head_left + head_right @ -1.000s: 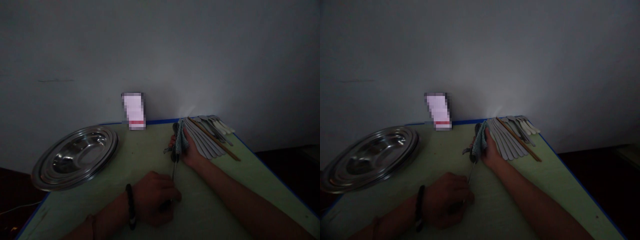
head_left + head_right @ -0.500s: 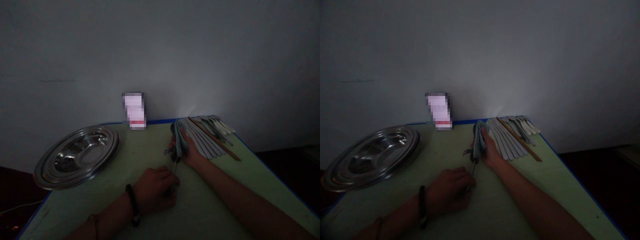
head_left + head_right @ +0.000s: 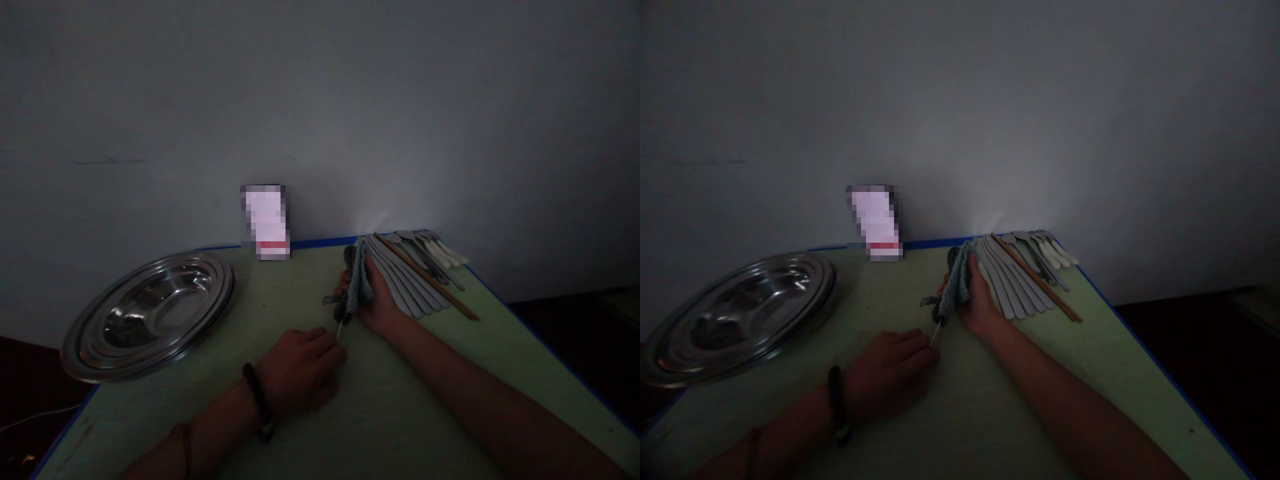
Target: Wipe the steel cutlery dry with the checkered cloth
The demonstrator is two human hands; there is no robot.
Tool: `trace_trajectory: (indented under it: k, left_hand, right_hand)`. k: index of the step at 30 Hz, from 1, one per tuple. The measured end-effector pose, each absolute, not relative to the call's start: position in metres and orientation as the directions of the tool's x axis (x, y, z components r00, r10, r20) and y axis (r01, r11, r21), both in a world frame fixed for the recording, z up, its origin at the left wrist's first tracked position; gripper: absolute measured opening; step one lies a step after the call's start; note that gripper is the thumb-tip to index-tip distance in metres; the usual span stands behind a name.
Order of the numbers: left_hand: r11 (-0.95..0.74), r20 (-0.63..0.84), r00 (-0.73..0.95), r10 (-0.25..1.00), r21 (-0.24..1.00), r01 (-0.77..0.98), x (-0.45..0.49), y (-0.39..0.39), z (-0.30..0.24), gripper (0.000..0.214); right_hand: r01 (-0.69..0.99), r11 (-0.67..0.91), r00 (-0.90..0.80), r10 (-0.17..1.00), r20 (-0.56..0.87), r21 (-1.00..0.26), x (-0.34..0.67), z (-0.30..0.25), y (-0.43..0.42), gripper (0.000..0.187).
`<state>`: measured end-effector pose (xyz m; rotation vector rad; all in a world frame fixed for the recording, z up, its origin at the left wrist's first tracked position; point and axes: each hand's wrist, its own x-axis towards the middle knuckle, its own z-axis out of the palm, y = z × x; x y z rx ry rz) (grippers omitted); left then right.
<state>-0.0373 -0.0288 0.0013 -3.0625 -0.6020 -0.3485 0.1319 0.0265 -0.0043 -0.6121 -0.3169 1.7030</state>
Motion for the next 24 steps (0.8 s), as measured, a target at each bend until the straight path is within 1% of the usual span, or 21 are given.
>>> trace_trajectory:
  k: [3,6,9,14,16,19,22,24]
  left_hand:
    - [-0.961,0.185,0.944,0.275,0.097,0.261,-0.037,-0.033,0.004,0.021]
    - [-0.965,0.168,0.957,0.236,0.157,0.21,-0.035,-0.037,0.004,0.022]
    - [-0.956,0.15,0.953,0.264,0.169,0.238,-0.033,-0.038,0.003,0.022]
    - [-0.924,0.158,0.918,0.363,0.186,0.333,-0.032,-0.041,0.001,0.029]
    - [-0.907,0.182,0.895,0.406,0.201,0.37,-0.031,-0.042,0.0,0.033]
    - [-0.888,0.239,0.859,0.453,0.204,0.412,-0.032,-0.043,-0.001,0.037]
    - [-0.874,0.311,0.817,0.486,0.198,0.444,-0.032,-0.041,-0.003,0.038]
    - [-0.86,0.359,0.782,0.51,0.21,0.465,-0.033,-0.039,-0.004,0.035]
  right_hand:
    - [-0.85,-0.22,-0.115,0.965,-0.237,-0.479,0.135,-0.004,0.027,0.052]
    - [-0.856,-0.203,-0.103,0.968,-0.227,-0.476,0.136,-0.004,0.027,0.049]
    - [-0.841,-0.196,-0.09,0.97,-0.226,-0.504,0.136,-0.005,0.026,0.046]
    - [-0.827,-0.221,-0.116,0.967,-0.229,-0.518,0.137,-0.006,0.026,0.045]
    - [-0.819,-0.221,-0.116,0.968,-0.224,-0.53,0.138,-0.006,0.026,0.044]
    - [-0.804,-0.21,-0.108,0.972,-0.21,-0.556,0.137,-0.007,0.027,0.037]
    - [-0.783,-0.197,-0.101,0.976,-0.191,-0.591,0.136,-0.01,0.028,0.031]
    - [-0.755,-0.187,-0.094,0.979,-0.179,-0.629,0.136,-0.012,0.027,0.03]
